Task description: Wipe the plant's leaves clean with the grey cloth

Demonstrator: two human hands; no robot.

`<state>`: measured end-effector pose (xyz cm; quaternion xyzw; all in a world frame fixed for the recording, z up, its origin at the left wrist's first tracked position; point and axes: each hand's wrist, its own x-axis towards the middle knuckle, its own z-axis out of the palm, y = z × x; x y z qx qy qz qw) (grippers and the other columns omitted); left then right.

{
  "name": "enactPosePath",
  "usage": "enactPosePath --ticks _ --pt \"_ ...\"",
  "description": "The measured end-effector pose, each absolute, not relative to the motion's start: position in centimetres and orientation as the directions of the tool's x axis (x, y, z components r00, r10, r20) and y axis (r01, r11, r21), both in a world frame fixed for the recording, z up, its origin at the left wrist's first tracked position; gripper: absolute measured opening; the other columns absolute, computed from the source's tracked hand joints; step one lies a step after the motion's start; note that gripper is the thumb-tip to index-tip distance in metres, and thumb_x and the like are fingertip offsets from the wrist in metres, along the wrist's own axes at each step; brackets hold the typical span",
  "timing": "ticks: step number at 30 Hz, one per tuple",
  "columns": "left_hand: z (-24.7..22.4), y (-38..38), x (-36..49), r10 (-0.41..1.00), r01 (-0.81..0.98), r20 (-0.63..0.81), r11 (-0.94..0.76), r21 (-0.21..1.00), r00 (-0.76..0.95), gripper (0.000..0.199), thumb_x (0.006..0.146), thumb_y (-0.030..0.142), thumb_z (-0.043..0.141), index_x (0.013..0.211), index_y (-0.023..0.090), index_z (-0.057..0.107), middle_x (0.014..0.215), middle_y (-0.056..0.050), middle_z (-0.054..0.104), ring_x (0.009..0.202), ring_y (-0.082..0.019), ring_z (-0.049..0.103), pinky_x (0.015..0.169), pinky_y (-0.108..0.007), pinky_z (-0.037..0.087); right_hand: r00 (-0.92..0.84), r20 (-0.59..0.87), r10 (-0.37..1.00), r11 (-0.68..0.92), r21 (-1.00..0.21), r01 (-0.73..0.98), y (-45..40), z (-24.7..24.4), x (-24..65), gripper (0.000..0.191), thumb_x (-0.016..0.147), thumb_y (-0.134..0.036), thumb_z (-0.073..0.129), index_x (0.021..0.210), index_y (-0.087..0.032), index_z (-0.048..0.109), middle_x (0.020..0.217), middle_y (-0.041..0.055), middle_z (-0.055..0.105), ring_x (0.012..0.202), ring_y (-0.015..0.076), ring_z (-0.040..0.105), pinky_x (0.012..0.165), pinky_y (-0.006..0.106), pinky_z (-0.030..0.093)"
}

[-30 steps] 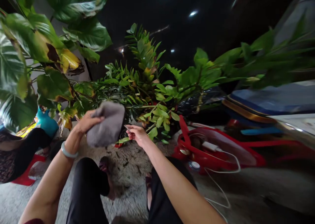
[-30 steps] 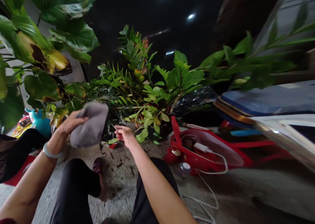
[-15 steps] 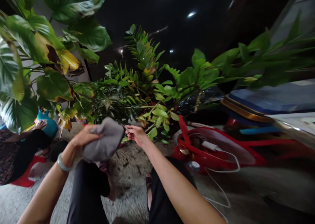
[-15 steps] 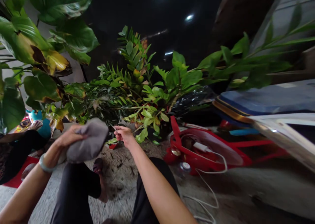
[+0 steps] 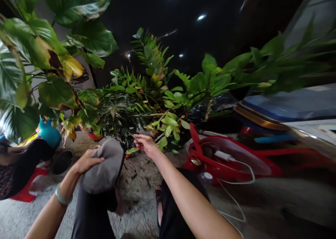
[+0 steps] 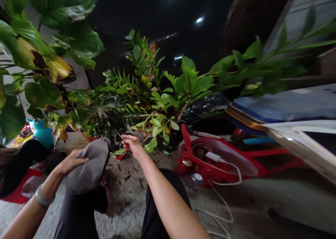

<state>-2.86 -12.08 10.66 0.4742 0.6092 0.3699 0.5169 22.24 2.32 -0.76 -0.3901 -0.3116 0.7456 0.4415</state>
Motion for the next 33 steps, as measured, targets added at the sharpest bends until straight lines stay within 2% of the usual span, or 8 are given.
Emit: enactPosePath --ticks 5,8,13,17,22,25,28,33 --pt "16.2 -7.5 -3.5 0.904 -0.057 0.08 -0.114 0.992 -0.421 0.049 0.058 0.039 0.09 0.1 0.018 0.078 0.087 -0.005 0.079 0.073 -0.022 0.072 0.07 -0.029 0.057 -0.298 -0.314 0.902 -0.421 -0.796 -0.434 2.4 -0.7 21.4 0.026 0.06 -0.008 0.063 0.083 -0.015 0.073 0.057 0.0 0.069 0.04 0.0097 0.054 0.04 0.02 0.046" --pt "14.5 -5.2 -2.9 0.879 -0.086 0.046 -0.099 0.991 -0.475 0.048 0.052 0.038 0.091 0.092 0.017 0.077 0.077 -0.003 0.077 0.068 -0.02 0.07 0.068 -0.029 0.056 -0.309 -0.288 0.906 -0.407 -0.791 -0.456 2.3 -0.4 21.0 0.024 0.062 -0.01 0.067 0.084 -0.016 0.074 0.058 -0.0002 0.069 0.042 0.0096 0.056 0.041 0.02 0.046" --pt "8.0 -8.9 -1.9 0.958 0.116 -0.252 0.269 0.956 -0.138 0.04 0.054 0.037 0.091 0.086 0.015 0.08 0.074 -0.003 0.077 0.068 -0.023 0.069 0.067 -0.031 0.053 -0.313 -0.259 0.914 -0.385 -0.798 -0.464 2.3 -0.5 21.4 0.026 0.062 -0.013 0.069 0.088 -0.016 0.075 0.06 0.0 0.07 0.045 0.0099 0.058 0.043 0.02 0.046" --pt "9.7 -11.8 -2.8 0.937 0.282 -0.328 0.285 0.916 0.118 0.026 0.062 0.036 0.089 0.081 0.019 0.082 0.076 -0.002 0.078 0.071 -0.023 0.069 0.071 -0.032 0.054 -0.299 -0.266 0.917 -0.382 -0.805 -0.454 2.3 -0.6 21.9 0.028 0.061 -0.014 0.068 0.088 -0.015 0.076 0.06 0.0007 0.07 0.045 0.0104 0.057 0.043 0.021 0.046" --pt "16.1 -7.6 -3.6 0.937 -0.064 0.013 -0.037 0.997 -0.349 0.048 0.06 0.04 0.089 0.101 0.018 0.078 0.082 -0.004 0.079 0.077 -0.024 0.073 0.074 -0.032 0.057 -0.291 -0.267 0.919 -0.383 -0.782 -0.491 2.2 -0.2 21.6 0.027 0.056 -0.015 0.067 0.081 -0.016 0.075 0.056 -0.0001 0.068 0.043 0.0105 0.055 0.042 0.022 0.045" --pt "15.7 -4.6 -3.1 0.879 -0.12 0.071 -0.143 0.982 -0.472 0.054 0.055 0.039 0.09 0.101 0.017 0.076 0.083 -0.004 0.079 0.08 -0.023 0.073 0.076 -0.032 0.057 -0.295 -0.266 0.917 -0.387 -0.772 -0.505 2.1 0.1 21.3 0.026 0.055 -0.015 0.068 0.079 -0.016 0.075 0.055 -0.0001 0.068 0.043 0.0105 0.056 0.042 0.022 0.046" --pt "11.7 -5.3 -2.2 0.924 -0.033 -0.065 0.056 0.998 -0.376 0.05 0.05 0.037 0.093 0.092 0.015 0.077 0.077 -0.005 0.077 0.074 -0.024 0.071 0.072 -0.032 0.055 -0.3 -0.261 0.918 -0.385 -0.772 -0.506 2.0 0.0 21.3 0.026 0.056 -0.016 0.07 0.082 -0.016 0.076 0.057 0.0004 0.069 0.045 0.0108 0.057 0.044 0.022 0.047" --pt "7.3 -11.5 -2.0 0.929 0.138 -0.366 0.357 0.924 0.047 0.035 0.061 0.04 0.09 0.088 0.019 0.082 0.082 -0.005 0.079 0.075 -0.026 0.071 0.074 -0.035 0.056 -0.291 -0.257 0.922 -0.374 -0.79 -0.487 2.1 -0.5 21.8 0.029 0.058 -0.016 0.071 0.087 -0.015 0.076 0.06 0.0013 0.07 0.048 0.0112 0.058 0.045 0.022 0.047"
